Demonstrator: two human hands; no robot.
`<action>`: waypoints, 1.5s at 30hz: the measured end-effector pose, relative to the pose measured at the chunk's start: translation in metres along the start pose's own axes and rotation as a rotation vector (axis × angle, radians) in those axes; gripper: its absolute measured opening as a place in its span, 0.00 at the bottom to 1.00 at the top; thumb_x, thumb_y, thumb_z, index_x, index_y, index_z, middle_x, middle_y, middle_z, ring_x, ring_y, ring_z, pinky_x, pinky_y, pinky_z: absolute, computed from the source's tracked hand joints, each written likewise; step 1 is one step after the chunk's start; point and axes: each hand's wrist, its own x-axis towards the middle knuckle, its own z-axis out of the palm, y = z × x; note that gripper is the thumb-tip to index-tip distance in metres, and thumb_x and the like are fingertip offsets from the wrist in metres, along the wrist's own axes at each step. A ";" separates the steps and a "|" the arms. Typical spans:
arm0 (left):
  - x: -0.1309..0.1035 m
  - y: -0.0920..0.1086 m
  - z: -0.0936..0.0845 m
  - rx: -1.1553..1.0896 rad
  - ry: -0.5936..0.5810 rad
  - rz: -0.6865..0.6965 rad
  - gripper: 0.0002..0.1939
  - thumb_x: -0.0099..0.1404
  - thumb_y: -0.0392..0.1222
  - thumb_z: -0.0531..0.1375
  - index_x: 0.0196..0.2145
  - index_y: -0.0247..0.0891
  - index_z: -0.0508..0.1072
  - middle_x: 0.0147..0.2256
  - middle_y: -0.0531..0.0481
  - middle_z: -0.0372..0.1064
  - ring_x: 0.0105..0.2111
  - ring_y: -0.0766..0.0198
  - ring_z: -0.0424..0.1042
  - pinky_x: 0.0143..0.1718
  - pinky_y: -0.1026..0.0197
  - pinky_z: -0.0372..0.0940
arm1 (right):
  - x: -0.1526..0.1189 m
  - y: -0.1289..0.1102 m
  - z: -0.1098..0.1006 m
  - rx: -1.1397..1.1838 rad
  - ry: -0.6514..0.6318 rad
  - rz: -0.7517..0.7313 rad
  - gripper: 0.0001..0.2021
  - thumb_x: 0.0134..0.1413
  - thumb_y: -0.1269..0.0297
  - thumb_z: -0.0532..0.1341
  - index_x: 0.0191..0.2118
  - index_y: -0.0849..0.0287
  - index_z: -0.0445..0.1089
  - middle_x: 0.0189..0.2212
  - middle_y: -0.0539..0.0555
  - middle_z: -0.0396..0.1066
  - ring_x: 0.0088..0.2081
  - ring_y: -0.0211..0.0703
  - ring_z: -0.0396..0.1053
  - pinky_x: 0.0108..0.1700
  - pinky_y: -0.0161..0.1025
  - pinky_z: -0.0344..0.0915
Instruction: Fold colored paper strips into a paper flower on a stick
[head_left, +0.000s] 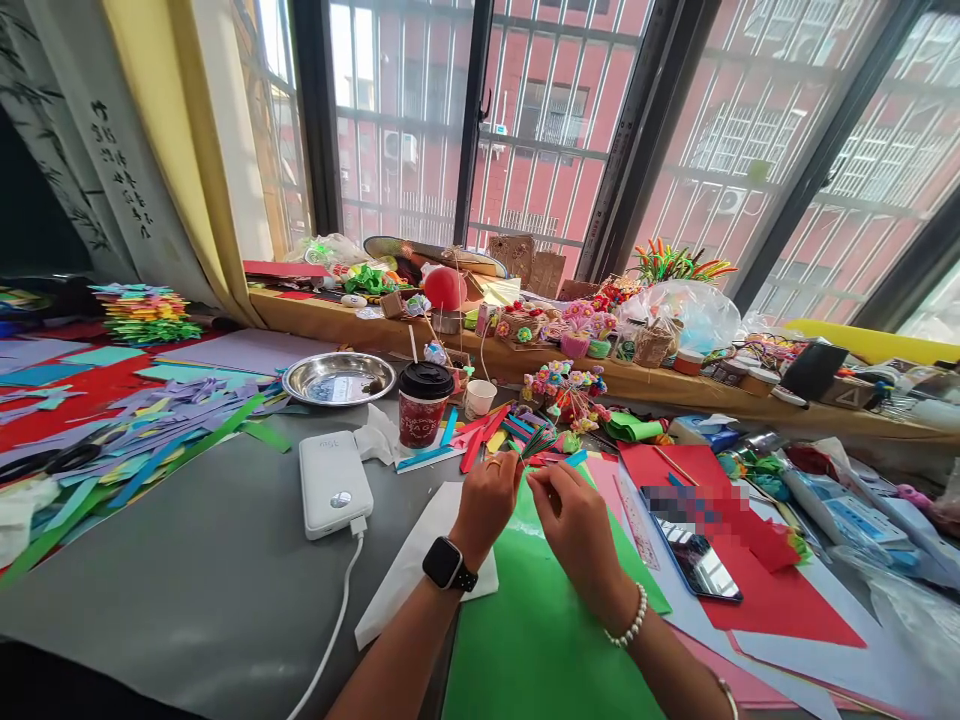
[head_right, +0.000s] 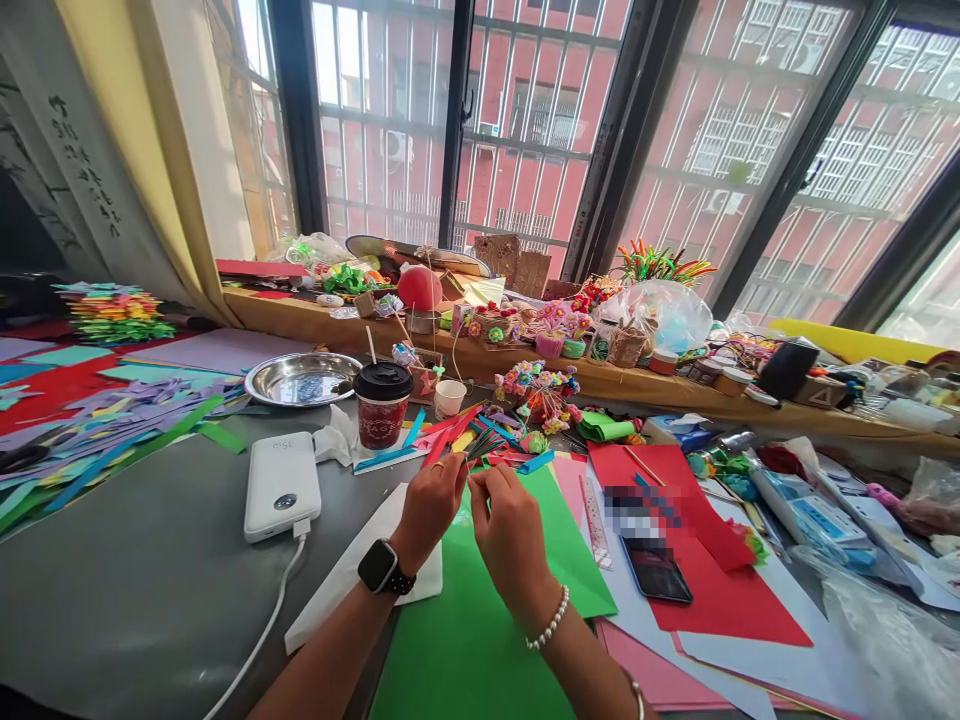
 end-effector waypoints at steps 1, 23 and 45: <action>0.000 0.000 0.000 -0.006 0.023 0.005 0.15 0.64 0.37 0.42 0.27 0.34 0.65 0.17 0.51 0.63 0.18 0.65 0.64 0.20 0.65 0.52 | -0.003 0.000 0.003 0.082 0.029 0.042 0.08 0.52 0.70 0.51 0.26 0.62 0.64 0.24 0.52 0.65 0.25 0.36 0.62 0.27 0.32 0.58; -0.005 0.004 0.001 -0.328 0.026 -0.034 0.15 0.63 0.42 0.43 0.30 0.35 0.66 0.19 0.50 0.67 0.19 0.66 0.67 0.20 0.66 0.58 | 0.003 0.017 -0.023 0.899 -0.300 0.530 0.13 0.41 0.57 0.60 0.22 0.63 0.63 0.15 0.45 0.55 0.16 0.27 0.45 0.18 0.31 0.40; -0.003 0.014 0.000 -0.515 -0.151 -0.004 0.17 0.64 0.42 0.42 0.39 0.32 0.66 0.27 0.44 0.72 0.24 0.63 0.70 0.23 0.64 0.63 | 0.010 0.048 -0.023 0.863 -0.443 0.465 0.15 0.41 0.55 0.60 0.30 0.63 0.64 0.13 0.42 0.53 0.15 0.27 0.47 0.16 0.29 0.39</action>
